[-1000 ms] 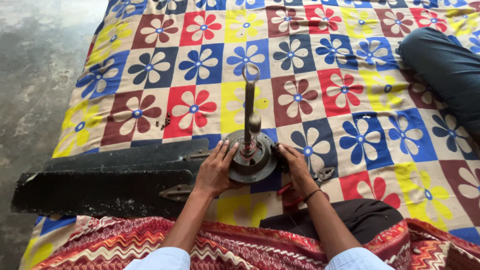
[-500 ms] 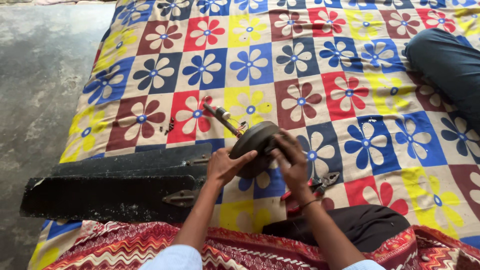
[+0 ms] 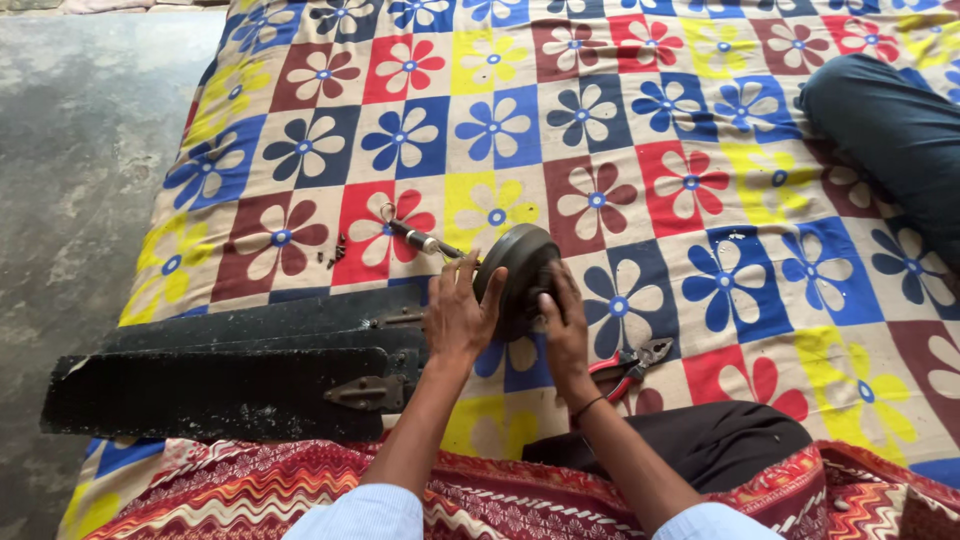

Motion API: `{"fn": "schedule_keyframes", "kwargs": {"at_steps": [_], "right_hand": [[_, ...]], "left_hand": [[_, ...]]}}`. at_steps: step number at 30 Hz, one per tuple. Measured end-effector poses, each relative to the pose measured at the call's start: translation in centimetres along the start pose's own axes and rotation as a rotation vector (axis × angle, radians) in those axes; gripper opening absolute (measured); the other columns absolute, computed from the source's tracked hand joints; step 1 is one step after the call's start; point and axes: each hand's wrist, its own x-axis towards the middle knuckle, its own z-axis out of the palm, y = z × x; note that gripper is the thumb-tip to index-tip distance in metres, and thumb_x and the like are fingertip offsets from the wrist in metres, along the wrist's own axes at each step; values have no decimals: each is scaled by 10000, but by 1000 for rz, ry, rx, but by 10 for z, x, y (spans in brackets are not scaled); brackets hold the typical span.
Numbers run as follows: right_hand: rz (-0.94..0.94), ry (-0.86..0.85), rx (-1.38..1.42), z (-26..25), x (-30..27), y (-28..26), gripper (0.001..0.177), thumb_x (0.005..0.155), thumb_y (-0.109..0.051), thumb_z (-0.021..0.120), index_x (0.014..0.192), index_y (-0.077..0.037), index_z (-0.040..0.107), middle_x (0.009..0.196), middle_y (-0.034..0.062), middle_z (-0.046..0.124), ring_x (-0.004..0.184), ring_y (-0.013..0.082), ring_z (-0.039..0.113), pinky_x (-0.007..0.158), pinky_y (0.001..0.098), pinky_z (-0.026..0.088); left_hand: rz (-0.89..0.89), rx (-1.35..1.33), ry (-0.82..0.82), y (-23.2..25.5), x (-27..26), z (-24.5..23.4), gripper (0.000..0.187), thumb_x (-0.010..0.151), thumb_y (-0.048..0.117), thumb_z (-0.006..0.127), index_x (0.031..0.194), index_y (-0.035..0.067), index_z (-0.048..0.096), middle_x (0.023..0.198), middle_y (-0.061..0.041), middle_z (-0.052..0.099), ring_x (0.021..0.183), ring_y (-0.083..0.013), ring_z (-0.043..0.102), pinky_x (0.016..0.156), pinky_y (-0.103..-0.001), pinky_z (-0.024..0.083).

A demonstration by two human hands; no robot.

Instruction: The person sits on a mat and works on a circular electrical component with a vertical rod. They use a cloth to wipe the surface and then use pliers to adjust wires and parts on the component.

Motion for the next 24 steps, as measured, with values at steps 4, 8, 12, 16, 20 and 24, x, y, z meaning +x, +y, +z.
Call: {"fn": "schedule_keyframes", "kwargs": {"at_steps": [4, 8, 12, 16, 20, 24], "right_hand": [[-372, -180, -118, 4, 3, -35, 435, 1039, -54, 561, 1473, -90, 574, 1643, 154, 422, 1594, 347, 292, 1282, 429, 277], [-520, -256, -230, 0, 23, -40, 469, 1017, -67, 604, 1483, -103, 557, 1630, 133, 421, 1599, 346, 249, 1301, 454, 245], [-352, -146, -126, 5, 34, -17, 467, 1062, -99, 529, 1528, -85, 501, 1642, 150, 413, 1598, 330, 265, 1296, 435, 243], [63, -48, 59, -3, 44, 10, 473, 1098, -201, 434, 1562, -110, 415, 1601, 134, 418, 1504, 269, 390, 1227, 359, 337], [319, -90, 493, -15, 45, 12, 492, 1078, -216, 426, 1562, -133, 397, 1596, 107, 441, 1474, 248, 414, 1201, 340, 349], [-58, -28, 182, -28, 48, -17, 385, 1124, -189, 429, 1465, -71, 563, 1552, 128, 523, 1497, 258, 413, 1229, 363, 325]], "left_hand": [[138, -337, -34, -17, 3, 10, 705, 923, 568, 658, 1459, 119, 567, 1464, -298, 416, 1328, -469, 493, 1073, -490, 443], [152, -407, -43, -31, -1, 16, 657, 915, 557, 665, 1377, 92, 616, 1467, -281, 423, 1293, -419, 547, 1069, -457, 461], [143, -284, 41, -20, 4, 15, 665, 943, 589, 637, 1306, 33, 667, 1368, -239, 492, 1214, -393, 567, 1071, -452, 456], [125, 5, 167, 11, 14, 5, 581, 965, 609, 612, 1156, 77, 744, 1230, -187, 575, 1180, -367, 592, 1053, -462, 463], [69, -93, 94, 46, 30, 9, 718, 778, 670, 735, 1125, 42, 702, 1042, -180, 695, 976, -371, 686, 835, -480, 545], [198, -151, -123, 55, 33, 11, 633, 677, 552, 859, 1080, 86, 711, 892, -140, 745, 806, -338, 741, 705, -471, 589]]}}
